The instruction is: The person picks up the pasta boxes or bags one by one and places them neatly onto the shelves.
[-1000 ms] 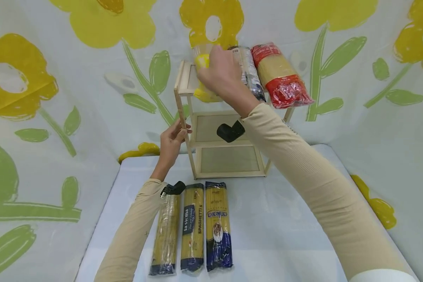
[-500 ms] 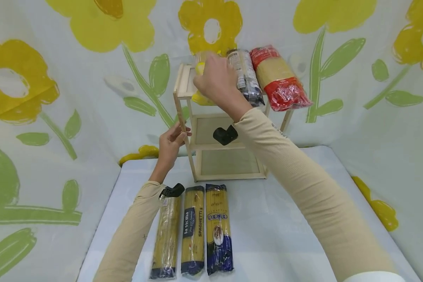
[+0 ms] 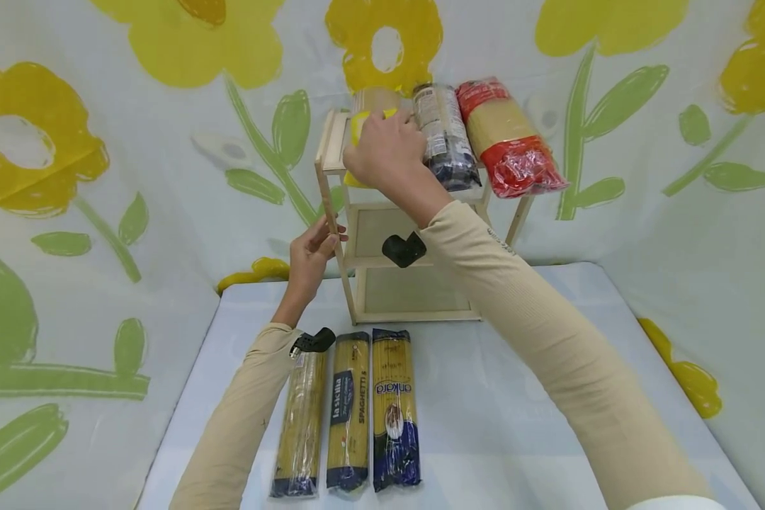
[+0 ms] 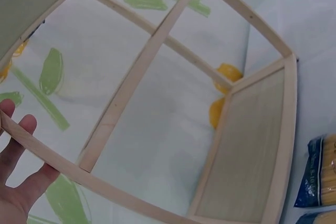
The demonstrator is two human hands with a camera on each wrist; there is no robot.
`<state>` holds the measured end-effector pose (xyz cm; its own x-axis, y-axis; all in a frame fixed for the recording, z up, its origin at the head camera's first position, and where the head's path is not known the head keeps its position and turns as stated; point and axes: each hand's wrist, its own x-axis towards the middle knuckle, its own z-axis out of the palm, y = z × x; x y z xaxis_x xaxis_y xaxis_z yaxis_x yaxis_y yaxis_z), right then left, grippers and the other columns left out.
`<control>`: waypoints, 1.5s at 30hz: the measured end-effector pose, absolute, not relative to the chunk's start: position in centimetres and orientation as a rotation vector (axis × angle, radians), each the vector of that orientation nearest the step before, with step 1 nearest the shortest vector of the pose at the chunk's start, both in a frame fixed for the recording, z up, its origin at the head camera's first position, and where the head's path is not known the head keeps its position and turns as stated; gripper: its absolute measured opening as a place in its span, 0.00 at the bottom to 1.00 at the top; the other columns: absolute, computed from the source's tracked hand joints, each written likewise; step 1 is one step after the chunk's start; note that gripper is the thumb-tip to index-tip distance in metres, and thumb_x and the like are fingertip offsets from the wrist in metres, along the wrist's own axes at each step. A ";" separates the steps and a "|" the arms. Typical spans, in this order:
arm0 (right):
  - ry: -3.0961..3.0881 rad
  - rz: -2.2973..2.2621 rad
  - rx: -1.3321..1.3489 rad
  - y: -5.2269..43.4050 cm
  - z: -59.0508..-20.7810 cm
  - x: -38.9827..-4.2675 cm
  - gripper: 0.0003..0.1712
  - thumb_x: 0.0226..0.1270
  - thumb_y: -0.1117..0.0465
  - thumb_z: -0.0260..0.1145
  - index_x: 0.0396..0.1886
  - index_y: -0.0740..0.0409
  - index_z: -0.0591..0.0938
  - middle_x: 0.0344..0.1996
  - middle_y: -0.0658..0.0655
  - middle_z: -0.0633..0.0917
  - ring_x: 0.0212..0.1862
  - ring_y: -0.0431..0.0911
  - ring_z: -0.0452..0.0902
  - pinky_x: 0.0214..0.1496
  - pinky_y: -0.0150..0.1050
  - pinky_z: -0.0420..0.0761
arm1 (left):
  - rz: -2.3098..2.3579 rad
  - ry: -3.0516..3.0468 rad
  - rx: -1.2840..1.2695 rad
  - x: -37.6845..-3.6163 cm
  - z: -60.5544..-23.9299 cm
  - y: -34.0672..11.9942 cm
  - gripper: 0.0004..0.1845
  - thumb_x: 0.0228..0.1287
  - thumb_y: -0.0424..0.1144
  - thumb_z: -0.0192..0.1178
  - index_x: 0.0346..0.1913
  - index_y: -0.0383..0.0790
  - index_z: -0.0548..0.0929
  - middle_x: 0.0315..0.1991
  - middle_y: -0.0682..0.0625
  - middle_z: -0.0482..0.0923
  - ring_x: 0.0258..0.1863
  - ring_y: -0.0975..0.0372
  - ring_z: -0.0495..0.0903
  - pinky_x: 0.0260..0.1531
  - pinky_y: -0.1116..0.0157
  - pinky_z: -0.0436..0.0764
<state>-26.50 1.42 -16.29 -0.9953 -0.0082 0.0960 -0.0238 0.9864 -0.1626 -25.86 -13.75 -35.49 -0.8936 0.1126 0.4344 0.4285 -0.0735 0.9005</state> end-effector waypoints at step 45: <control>-2.650 0.786 0.520 8.1 -26.1 -13.0 0.19 0.61 0.54 0.67 0.47 0.61 0.80 0.45 0.58 0.82 0.44 0.54 0.79 0.39 0.49 0.80 | -1.974 -2.019 -0.584 -25.8 -35.4 -13.7 0.23 0.69 0.26 0.49 0.66 0.31 0.68 0.49 0.27 0.74 0.49 0.40 0.75 0.47 0.44 0.76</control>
